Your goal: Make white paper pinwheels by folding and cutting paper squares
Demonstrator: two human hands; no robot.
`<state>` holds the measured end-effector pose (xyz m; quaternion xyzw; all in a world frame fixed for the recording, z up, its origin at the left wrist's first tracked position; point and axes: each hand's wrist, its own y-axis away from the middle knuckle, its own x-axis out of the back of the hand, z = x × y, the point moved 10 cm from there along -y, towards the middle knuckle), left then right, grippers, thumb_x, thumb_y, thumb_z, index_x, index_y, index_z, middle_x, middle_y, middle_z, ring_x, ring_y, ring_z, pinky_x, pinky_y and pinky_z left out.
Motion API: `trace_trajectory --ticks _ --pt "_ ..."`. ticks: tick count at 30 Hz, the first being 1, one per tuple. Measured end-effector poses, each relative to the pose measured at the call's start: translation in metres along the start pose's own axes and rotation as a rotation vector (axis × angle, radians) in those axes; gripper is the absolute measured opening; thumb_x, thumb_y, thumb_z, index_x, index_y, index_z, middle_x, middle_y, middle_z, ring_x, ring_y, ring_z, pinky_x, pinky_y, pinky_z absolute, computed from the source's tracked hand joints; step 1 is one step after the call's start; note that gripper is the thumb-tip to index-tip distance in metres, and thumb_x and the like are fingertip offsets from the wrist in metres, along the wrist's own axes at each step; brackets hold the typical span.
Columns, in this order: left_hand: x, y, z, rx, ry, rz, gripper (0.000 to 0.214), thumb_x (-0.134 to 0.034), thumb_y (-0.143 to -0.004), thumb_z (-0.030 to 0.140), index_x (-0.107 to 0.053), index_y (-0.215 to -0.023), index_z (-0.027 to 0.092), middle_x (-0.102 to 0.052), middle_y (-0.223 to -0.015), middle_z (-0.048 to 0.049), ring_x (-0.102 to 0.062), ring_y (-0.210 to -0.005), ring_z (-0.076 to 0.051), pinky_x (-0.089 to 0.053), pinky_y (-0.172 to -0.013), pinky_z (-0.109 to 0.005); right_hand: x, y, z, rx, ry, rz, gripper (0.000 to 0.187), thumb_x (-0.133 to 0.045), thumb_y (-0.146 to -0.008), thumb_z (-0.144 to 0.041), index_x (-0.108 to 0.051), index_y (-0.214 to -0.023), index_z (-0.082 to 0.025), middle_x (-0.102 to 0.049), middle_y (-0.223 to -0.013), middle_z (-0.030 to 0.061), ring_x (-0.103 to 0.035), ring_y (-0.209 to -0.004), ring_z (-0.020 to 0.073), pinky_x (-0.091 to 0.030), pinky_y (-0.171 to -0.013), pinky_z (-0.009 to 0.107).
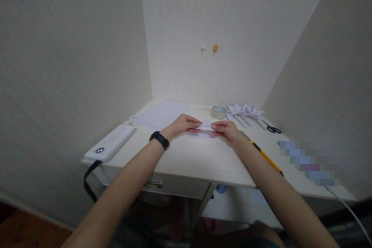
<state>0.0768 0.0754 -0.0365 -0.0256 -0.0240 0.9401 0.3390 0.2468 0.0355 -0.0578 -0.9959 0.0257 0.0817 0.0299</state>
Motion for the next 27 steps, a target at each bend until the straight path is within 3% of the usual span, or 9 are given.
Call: trace_trajectory --ticks 6,15,21,27 --pt "0.003 -0.001 -0.007 0.039 -0.040 0.025 0.026 -0.086 -0.064 0.017 -0.075 -0.086 0.009 -0.074 -0.080 -0.0081 -0.069 -0.068 -0.013 -0.057 -0.082 -0.031 -0.002 0.000 -0.002 0.022 0.063 0.006 0.036 -0.093 -0.045 -0.026 -0.077 -0.075 -0.012 -0.073 -0.071 0.0068 -0.063 -0.056 0.0117 -0.058 -0.057 0.024" --pt "-0.005 -0.001 -0.008 0.020 -0.023 -0.067 0.030 -0.085 -0.068 0.025 -0.074 -0.090 0.008 -0.074 -0.081 -0.0071 -0.069 -0.066 -0.013 -0.057 -0.080 -0.031 -0.001 0.000 -0.002 0.033 0.062 0.020 0.034 -0.093 -0.045 -0.027 -0.077 -0.073 -0.014 -0.073 -0.068 0.0062 -0.062 -0.055 0.0120 -0.056 -0.057 0.025" --pt "-0.004 0.000 -0.005 0.033 -0.017 -0.060 0.027 -0.084 -0.071 0.025 -0.074 -0.090 0.008 -0.074 -0.083 -0.0072 -0.072 -0.070 -0.015 -0.056 -0.082 -0.031 -0.002 0.000 -0.003 0.033 0.051 0.006 0.035 -0.093 -0.046 -0.027 -0.077 -0.073 -0.013 -0.072 -0.068 0.0050 -0.063 -0.055 0.0113 -0.057 -0.057 0.023" --pt "-0.005 0.001 -0.004 0.023 -0.021 -0.077 0.027 -0.083 -0.071 0.024 -0.074 -0.090 0.007 -0.074 -0.085 -0.0077 -0.071 -0.070 -0.014 -0.056 -0.083 -0.031 -0.010 0.004 0.000 -0.008 0.041 -0.063 0.038 -0.091 -0.055 -0.028 -0.078 -0.088 -0.012 -0.072 -0.071 0.0049 -0.063 -0.053 0.0103 -0.058 -0.054 0.022"
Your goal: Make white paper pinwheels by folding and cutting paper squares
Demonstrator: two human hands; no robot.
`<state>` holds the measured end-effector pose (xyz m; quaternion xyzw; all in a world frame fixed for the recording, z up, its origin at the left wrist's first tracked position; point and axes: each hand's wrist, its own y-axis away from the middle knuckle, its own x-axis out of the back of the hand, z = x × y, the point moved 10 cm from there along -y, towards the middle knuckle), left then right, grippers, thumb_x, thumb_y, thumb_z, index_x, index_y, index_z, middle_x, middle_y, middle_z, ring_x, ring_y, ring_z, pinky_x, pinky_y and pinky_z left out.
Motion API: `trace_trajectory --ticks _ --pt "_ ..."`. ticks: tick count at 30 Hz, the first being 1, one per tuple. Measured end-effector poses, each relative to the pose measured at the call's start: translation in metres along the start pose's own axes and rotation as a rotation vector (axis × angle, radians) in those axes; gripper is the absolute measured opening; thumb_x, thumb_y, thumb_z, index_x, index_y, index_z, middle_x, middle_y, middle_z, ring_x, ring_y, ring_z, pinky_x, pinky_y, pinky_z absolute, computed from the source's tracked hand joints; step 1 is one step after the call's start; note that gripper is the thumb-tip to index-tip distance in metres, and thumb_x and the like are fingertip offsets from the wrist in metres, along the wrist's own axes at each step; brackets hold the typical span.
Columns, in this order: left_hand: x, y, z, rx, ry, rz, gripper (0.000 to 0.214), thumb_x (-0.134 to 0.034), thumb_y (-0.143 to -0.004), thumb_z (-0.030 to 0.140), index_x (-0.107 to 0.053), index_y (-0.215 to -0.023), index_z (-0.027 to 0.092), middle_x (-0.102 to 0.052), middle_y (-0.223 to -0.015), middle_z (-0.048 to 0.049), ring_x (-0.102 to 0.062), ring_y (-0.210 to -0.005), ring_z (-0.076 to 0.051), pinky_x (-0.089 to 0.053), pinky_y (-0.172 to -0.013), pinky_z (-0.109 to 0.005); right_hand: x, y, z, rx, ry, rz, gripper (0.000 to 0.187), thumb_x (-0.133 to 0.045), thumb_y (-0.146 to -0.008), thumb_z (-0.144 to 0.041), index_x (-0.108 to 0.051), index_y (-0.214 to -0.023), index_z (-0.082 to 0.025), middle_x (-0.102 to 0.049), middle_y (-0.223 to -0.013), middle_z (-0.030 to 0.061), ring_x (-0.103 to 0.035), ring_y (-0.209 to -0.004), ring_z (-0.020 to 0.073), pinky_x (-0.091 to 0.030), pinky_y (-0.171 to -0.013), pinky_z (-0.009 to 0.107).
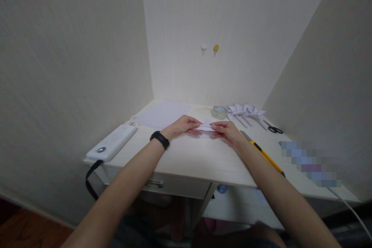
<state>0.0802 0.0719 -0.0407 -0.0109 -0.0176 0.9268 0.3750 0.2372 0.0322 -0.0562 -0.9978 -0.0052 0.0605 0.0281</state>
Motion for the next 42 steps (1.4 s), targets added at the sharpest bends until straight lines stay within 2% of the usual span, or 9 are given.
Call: trace_trajectory --ticks 3,8,14,20,29,33,42 --pt "-0.0006 -0.0005 -0.0007 0.002 0.015 -0.008 0.026 -0.082 -0.073 0.023 -0.074 -0.092 0.007 -0.074 -0.089 -0.0082 -0.071 -0.070 -0.013 -0.057 -0.083 -0.030 -0.0013 -0.0001 -0.0010 0.010 -0.025 -0.018 0.035 -0.091 -0.055 -0.029 -0.078 -0.081 -0.011 -0.072 -0.067 0.0057 -0.062 -0.050 0.0097 -0.057 -0.052 0.020" --pt "-0.0017 -0.0001 -0.0023 0.010 0.046 -0.004 0.026 -0.076 -0.081 0.024 -0.071 -0.102 0.008 -0.074 -0.094 -0.0111 -0.071 -0.069 -0.013 -0.059 -0.081 -0.032 -0.0015 -0.0003 0.0006 -0.002 -0.082 -0.021 0.035 -0.091 -0.056 -0.028 -0.077 -0.084 -0.012 -0.073 -0.068 0.0064 -0.063 -0.050 0.0105 -0.057 -0.051 0.020" --pt "-0.0041 0.0015 -0.0025 0.026 0.119 0.012 0.019 -0.072 -0.084 0.018 -0.070 -0.099 0.007 -0.075 -0.092 -0.0129 -0.073 -0.075 -0.015 -0.058 -0.088 -0.034 -0.0028 -0.0004 0.0012 0.003 -0.100 -0.020 0.034 -0.091 -0.056 -0.026 -0.077 -0.083 -0.011 -0.072 -0.065 0.0065 -0.064 -0.051 0.0113 -0.058 -0.053 0.021" --pt "-0.0037 0.0010 -0.0046 0.045 0.152 0.005 0.023 -0.073 -0.081 0.011 -0.071 -0.104 0.007 -0.076 -0.094 -0.0144 -0.074 -0.084 -0.016 -0.055 -0.094 -0.032 0.0034 -0.0010 0.0011 0.003 -0.127 0.031 0.034 -0.092 -0.052 -0.022 -0.078 -0.081 -0.012 -0.073 -0.068 0.0059 -0.065 -0.056 0.0106 -0.057 -0.058 0.020" --pt "-0.0042 0.0014 -0.0037 0.030 0.142 0.008 0.028 -0.082 -0.072 0.015 -0.074 -0.098 0.008 -0.076 -0.095 -0.0139 -0.073 -0.087 -0.017 -0.054 -0.096 -0.031 0.0020 -0.0019 0.0019 0.009 -0.142 0.029 0.031 -0.090 -0.051 -0.015 -0.077 -0.079 -0.013 -0.073 -0.068 0.0050 -0.065 -0.057 0.0105 -0.056 -0.061 0.021" --pt "-0.0031 -0.0014 -0.0052 0.013 0.119 0.027 0.025 -0.083 -0.071 0.019 -0.076 -0.092 0.008 -0.076 -0.094 -0.0135 -0.073 -0.085 -0.016 -0.054 -0.095 -0.030 0.0026 -0.0020 0.0041 -0.003 -0.152 0.040 0.030 -0.089 -0.051 -0.013 -0.077 -0.078 -0.012 -0.073 -0.067 0.0051 -0.066 -0.059 0.0112 -0.057 -0.063 0.022" --pt "0.0006 -0.0019 -0.0071 0.023 0.114 0.083 0.019 -0.081 -0.072 0.011 -0.075 -0.090 0.008 -0.076 -0.085 -0.0114 -0.073 -0.079 -0.016 -0.055 -0.093 -0.033 0.0024 -0.0020 0.0054 -0.009 -0.123 0.055 0.026 -0.085 -0.055 -0.010 -0.077 -0.080 -0.012 -0.074 -0.070 0.0067 -0.066 -0.058 0.0115 -0.056 -0.061 0.022"
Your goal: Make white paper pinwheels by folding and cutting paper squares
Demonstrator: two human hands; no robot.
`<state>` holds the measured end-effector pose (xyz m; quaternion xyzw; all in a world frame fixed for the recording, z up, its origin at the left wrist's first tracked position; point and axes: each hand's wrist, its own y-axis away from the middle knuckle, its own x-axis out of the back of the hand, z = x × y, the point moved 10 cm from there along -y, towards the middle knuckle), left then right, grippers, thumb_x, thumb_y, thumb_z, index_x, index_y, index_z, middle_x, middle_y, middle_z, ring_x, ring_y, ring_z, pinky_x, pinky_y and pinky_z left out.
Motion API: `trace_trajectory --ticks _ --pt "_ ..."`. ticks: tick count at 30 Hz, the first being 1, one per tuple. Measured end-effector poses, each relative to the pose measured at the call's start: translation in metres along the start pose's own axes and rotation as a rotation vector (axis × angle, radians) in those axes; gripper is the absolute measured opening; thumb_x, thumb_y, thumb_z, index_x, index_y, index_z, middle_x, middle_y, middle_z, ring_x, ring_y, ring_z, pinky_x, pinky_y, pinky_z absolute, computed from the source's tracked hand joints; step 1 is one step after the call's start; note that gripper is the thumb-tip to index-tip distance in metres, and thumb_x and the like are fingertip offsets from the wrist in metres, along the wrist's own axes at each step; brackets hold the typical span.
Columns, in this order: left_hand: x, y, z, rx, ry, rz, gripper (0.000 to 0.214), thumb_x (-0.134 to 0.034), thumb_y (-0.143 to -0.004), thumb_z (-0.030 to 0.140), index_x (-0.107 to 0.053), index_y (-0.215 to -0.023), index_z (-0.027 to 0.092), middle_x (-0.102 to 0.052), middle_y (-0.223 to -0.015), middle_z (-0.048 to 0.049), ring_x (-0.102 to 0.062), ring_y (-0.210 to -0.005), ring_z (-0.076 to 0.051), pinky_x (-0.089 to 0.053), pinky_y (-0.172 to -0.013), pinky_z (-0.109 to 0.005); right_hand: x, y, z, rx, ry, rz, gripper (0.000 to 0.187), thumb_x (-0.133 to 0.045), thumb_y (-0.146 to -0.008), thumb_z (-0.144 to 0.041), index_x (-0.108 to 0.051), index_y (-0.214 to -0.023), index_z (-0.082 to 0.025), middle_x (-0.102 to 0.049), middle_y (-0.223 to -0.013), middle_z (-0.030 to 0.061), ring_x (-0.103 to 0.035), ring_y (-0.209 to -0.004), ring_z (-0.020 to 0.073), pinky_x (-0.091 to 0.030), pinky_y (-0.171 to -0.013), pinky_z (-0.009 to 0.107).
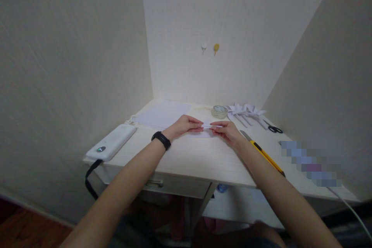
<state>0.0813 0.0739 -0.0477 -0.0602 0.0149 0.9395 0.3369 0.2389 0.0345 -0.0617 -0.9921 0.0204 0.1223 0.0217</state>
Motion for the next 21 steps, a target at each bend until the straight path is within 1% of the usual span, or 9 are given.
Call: trace_trajectory --ticks 5,8,10,14,18,21 --pt "-0.002 -0.001 -0.004 0.028 -0.015 -0.045 0.024 -0.082 -0.072 0.014 -0.074 -0.094 0.008 -0.076 -0.086 -0.0123 -0.073 -0.078 -0.015 -0.055 -0.093 -0.032 0.005 -0.001 0.001 -0.005 0.019 0.031 0.028 -0.084 -0.052 -0.005 -0.076 -0.077 -0.012 -0.073 -0.067 0.0068 -0.067 -0.059 0.0140 -0.057 -0.063 0.025" --pt "-0.001 -0.001 -0.005 0.031 -0.043 -0.036 0.026 -0.084 -0.070 0.016 -0.074 -0.093 0.008 -0.076 -0.086 -0.0126 -0.073 -0.076 -0.016 -0.056 -0.090 -0.033 0.004 0.000 0.001 -0.004 0.029 0.024 0.029 -0.084 -0.051 -0.006 -0.076 -0.078 -0.012 -0.073 -0.067 0.0065 -0.068 -0.059 0.0139 -0.057 -0.062 0.024" --pt "0.000 0.000 -0.003 0.015 -0.058 -0.023 0.028 -0.085 -0.068 0.016 -0.074 -0.092 0.008 -0.076 -0.083 -0.0125 -0.073 -0.075 -0.016 -0.057 -0.089 -0.034 0.002 0.001 0.001 -0.002 0.029 0.005 0.030 -0.085 -0.051 -0.008 -0.076 -0.079 -0.013 -0.074 -0.068 0.0060 -0.068 -0.061 0.0138 -0.058 -0.063 0.024" --pt "0.001 0.000 0.001 -0.019 -0.080 -0.028 0.033 -0.088 -0.063 0.021 -0.075 -0.091 0.007 -0.076 -0.082 -0.0119 -0.073 -0.075 -0.017 -0.056 -0.090 -0.035 -0.006 0.001 0.003 0.016 0.049 -0.055 0.032 -0.089 -0.053 -0.018 -0.077 -0.083 -0.014 -0.075 -0.073 0.0069 -0.068 -0.062 0.0135 -0.059 -0.064 0.025" --pt "0.001 0.000 0.002 -0.026 -0.106 -0.036 0.039 -0.090 -0.059 0.024 -0.075 -0.092 0.008 -0.076 -0.084 -0.0116 -0.073 -0.075 -0.016 -0.055 -0.091 -0.035 -0.002 0.000 0.002 0.043 0.088 -0.016 0.034 -0.091 -0.047 -0.020 -0.078 -0.078 -0.014 -0.076 -0.074 0.0085 -0.068 -0.062 0.0146 -0.059 -0.064 0.026" --pt "0.000 -0.001 0.000 -0.029 -0.106 -0.036 0.035 -0.089 -0.062 0.027 -0.075 -0.088 0.008 -0.076 -0.084 -0.0120 -0.072 -0.075 -0.016 -0.056 -0.089 -0.034 -0.001 0.000 -0.002 0.067 0.107 -0.007 0.035 -0.091 -0.045 -0.021 -0.079 -0.077 -0.014 -0.076 -0.074 0.0089 -0.068 -0.062 0.0158 -0.058 -0.065 0.028"
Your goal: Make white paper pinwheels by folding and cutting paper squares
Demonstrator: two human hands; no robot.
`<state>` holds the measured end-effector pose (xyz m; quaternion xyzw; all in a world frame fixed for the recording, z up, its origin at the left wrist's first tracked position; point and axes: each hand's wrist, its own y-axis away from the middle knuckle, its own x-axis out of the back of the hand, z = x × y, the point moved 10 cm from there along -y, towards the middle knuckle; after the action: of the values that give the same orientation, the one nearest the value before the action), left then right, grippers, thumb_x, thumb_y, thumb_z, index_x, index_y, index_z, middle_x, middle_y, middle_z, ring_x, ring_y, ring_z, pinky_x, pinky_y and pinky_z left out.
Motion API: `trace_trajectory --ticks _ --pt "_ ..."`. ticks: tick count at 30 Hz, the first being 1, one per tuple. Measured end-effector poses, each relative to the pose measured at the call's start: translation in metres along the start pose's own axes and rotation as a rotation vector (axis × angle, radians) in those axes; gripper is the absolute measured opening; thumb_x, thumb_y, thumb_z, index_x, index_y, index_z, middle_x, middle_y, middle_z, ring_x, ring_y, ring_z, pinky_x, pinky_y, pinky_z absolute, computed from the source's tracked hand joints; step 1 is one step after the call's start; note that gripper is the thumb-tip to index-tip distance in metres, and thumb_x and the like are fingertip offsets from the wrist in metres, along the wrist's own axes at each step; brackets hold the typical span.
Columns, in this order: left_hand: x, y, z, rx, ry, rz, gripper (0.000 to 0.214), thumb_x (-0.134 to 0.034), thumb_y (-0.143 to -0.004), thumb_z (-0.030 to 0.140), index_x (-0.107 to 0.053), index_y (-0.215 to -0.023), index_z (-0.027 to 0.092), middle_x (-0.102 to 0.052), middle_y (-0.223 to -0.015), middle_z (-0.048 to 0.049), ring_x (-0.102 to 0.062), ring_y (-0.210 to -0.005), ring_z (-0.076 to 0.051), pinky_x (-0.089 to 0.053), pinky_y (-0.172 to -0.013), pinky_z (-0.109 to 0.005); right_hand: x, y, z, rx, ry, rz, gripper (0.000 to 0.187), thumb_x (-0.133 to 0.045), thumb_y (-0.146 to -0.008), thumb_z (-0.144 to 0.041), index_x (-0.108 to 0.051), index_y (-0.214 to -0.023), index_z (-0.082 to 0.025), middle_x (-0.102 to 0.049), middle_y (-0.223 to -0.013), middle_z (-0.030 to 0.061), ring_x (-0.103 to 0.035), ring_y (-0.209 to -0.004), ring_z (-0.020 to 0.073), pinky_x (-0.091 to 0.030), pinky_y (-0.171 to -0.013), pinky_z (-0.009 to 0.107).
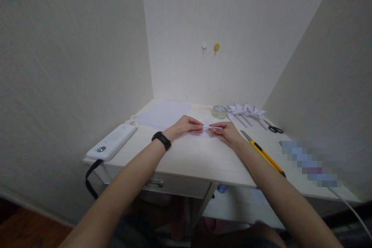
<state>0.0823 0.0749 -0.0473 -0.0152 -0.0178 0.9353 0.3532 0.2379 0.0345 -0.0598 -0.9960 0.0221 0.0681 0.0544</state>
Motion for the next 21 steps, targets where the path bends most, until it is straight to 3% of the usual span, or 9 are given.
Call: trace_trajectory --ticks 4,8,14,18,21 --pt "-0.001 -0.002 -0.003 0.007 -0.069 0.010 0.028 -0.085 -0.068 0.028 -0.076 -0.083 0.007 -0.076 -0.081 -0.0125 -0.070 -0.066 -0.014 -0.058 -0.077 -0.030 0.000 0.000 -0.003 0.022 0.026 0.017 0.039 -0.092 -0.042 -0.024 -0.079 -0.076 -0.014 -0.076 -0.072 0.0085 -0.067 -0.061 0.0156 -0.056 -0.066 0.030" --pt "0.001 -0.002 0.000 -0.011 -0.152 0.039 0.023 -0.084 -0.069 0.019 -0.076 -0.087 0.006 -0.074 -0.071 -0.0114 -0.067 -0.057 -0.013 -0.058 -0.067 -0.029 -0.001 0.000 -0.003 0.038 0.050 0.029 0.042 -0.093 -0.039 -0.027 -0.079 -0.077 -0.015 -0.075 -0.068 0.0065 -0.065 -0.059 0.0137 -0.053 -0.062 0.027" --pt "0.008 -0.003 0.010 -0.085 -0.290 0.118 0.023 -0.080 -0.072 0.013 -0.076 -0.094 0.007 -0.074 -0.071 -0.0103 -0.066 -0.058 -0.013 -0.055 -0.063 -0.027 -0.001 -0.001 -0.003 0.051 0.088 0.027 0.043 -0.091 -0.047 -0.031 -0.079 -0.084 -0.013 -0.072 -0.064 0.0055 -0.061 -0.056 0.0126 -0.051 -0.059 0.028" --pt "0.006 0.002 0.022 -0.207 -0.630 0.186 0.023 -0.075 -0.077 0.020 -0.077 -0.098 0.011 -0.076 -0.082 -0.0117 -0.069 -0.068 -0.018 -0.054 -0.068 -0.030 0.003 -0.002 -0.010 0.124 0.138 0.064 0.038 -0.089 -0.046 -0.029 -0.079 -0.079 -0.014 -0.071 -0.061 0.0050 -0.061 -0.055 0.0135 -0.049 -0.058 0.028" --pt "-0.009 0.013 0.038 -0.369 -0.998 0.219 0.024 -0.067 -0.084 0.030 -0.077 -0.102 0.018 -0.076 -0.097 -0.0116 -0.070 -0.089 -0.024 -0.050 -0.082 -0.033 0.003 -0.003 -0.014 0.178 0.212 0.087 0.032 -0.086 -0.048 -0.028 -0.079 -0.077 -0.016 -0.071 -0.060 0.0047 -0.062 -0.055 0.0145 -0.048 -0.058 0.028"
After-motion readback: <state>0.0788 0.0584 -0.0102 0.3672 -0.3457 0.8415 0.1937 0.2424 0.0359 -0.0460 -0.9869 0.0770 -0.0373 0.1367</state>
